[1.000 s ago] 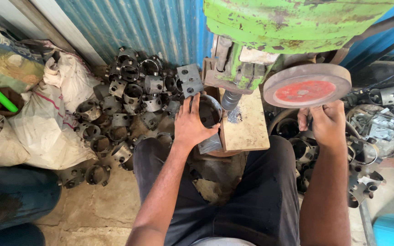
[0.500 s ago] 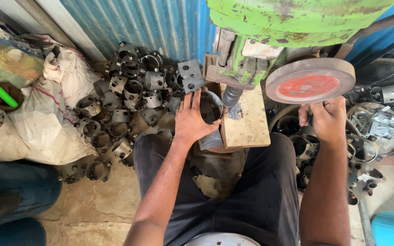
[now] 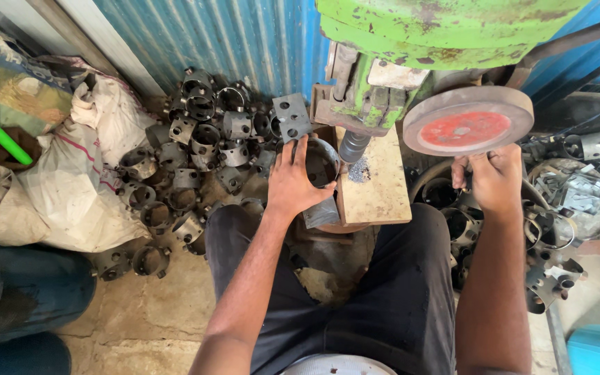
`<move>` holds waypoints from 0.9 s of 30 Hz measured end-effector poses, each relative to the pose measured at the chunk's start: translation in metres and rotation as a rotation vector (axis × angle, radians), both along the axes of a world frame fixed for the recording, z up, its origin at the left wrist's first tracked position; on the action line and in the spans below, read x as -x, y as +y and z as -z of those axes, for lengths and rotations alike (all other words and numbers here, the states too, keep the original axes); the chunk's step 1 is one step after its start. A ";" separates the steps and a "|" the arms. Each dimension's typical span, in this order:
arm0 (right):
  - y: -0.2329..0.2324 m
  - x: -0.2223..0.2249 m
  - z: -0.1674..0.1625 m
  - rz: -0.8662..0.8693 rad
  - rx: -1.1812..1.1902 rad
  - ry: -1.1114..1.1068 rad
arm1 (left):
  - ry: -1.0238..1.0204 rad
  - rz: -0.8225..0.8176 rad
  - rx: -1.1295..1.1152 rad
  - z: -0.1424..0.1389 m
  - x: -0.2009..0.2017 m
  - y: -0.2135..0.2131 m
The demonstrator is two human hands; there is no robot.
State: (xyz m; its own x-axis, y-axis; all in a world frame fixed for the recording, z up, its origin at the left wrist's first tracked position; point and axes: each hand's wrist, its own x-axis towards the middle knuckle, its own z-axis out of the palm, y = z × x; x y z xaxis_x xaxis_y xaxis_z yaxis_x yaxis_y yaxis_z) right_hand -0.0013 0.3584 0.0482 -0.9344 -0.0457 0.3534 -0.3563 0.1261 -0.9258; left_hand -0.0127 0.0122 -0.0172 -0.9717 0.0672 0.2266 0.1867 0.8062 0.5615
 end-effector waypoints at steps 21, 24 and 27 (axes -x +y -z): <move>-0.046 -0.067 -0.069 0.148 0.243 0.300 | -0.086 0.003 0.011 -0.013 0.002 0.002; -0.043 -0.072 -0.075 0.257 0.128 0.359 | -0.209 -0.081 0.032 -0.020 -0.006 0.012; -0.037 -0.065 -0.074 0.317 0.003 0.349 | -0.147 -0.117 0.117 -0.023 -0.008 0.015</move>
State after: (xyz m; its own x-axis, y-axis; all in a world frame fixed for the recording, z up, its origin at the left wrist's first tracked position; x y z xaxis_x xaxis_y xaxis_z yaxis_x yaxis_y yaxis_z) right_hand 0.0634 0.3219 0.1219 -0.7277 0.2240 0.6483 -0.5903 0.2768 -0.7583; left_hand -0.0042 0.0270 0.0056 -0.9964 -0.0304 0.0790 0.0110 0.8789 0.4768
